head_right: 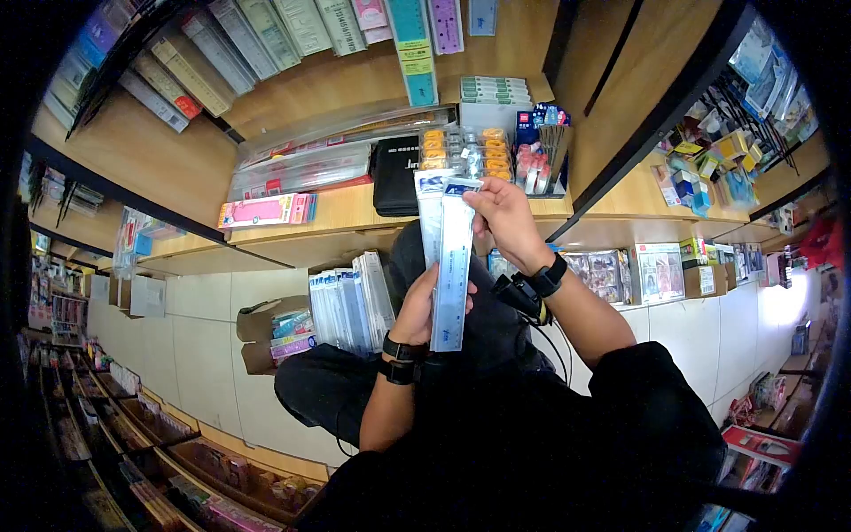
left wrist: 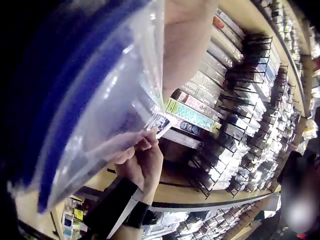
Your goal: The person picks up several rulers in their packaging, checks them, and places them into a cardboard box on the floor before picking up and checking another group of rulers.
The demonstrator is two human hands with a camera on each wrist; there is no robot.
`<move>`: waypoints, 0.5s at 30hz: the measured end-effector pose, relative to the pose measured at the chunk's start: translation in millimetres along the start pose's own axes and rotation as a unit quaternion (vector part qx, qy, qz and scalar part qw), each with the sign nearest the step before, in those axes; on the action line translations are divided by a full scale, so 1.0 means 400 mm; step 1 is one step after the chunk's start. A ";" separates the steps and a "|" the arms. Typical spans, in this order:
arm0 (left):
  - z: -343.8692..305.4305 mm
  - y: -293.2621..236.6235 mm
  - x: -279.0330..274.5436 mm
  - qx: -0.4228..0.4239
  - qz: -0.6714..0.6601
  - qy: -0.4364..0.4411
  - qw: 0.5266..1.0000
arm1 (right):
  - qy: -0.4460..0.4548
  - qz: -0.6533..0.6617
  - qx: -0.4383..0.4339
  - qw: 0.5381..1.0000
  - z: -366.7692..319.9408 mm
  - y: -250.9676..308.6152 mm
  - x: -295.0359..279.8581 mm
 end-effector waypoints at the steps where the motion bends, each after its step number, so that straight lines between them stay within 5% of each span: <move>1: 0.005 0.006 0.000 -0.002 0.001 0.001 1.000 | 0.000 0.009 0.002 1.000 0.000 0.003 -0.003; 10: 0.013 -0.014 0.027 0.027 0.035 -0.007 0.999 | -0.009 0.058 -0.058 0.997 -0.017 0.144 -0.004; 15: -0.005 -0.024 0.078 0.045 -0.031 0.103 0.993 | -0.030 0.072 -0.126 0.989 -0.026 0.278 -0.023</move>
Point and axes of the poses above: each hand's wrist, its own z-axis towards the middle knuckle, its own x-axis out of the palm, y = z × x, the point moved 8 cm from there along z, towards the middle knuckle, and after that the axes turned 5 degrees about -x, right-handed, at the moved point
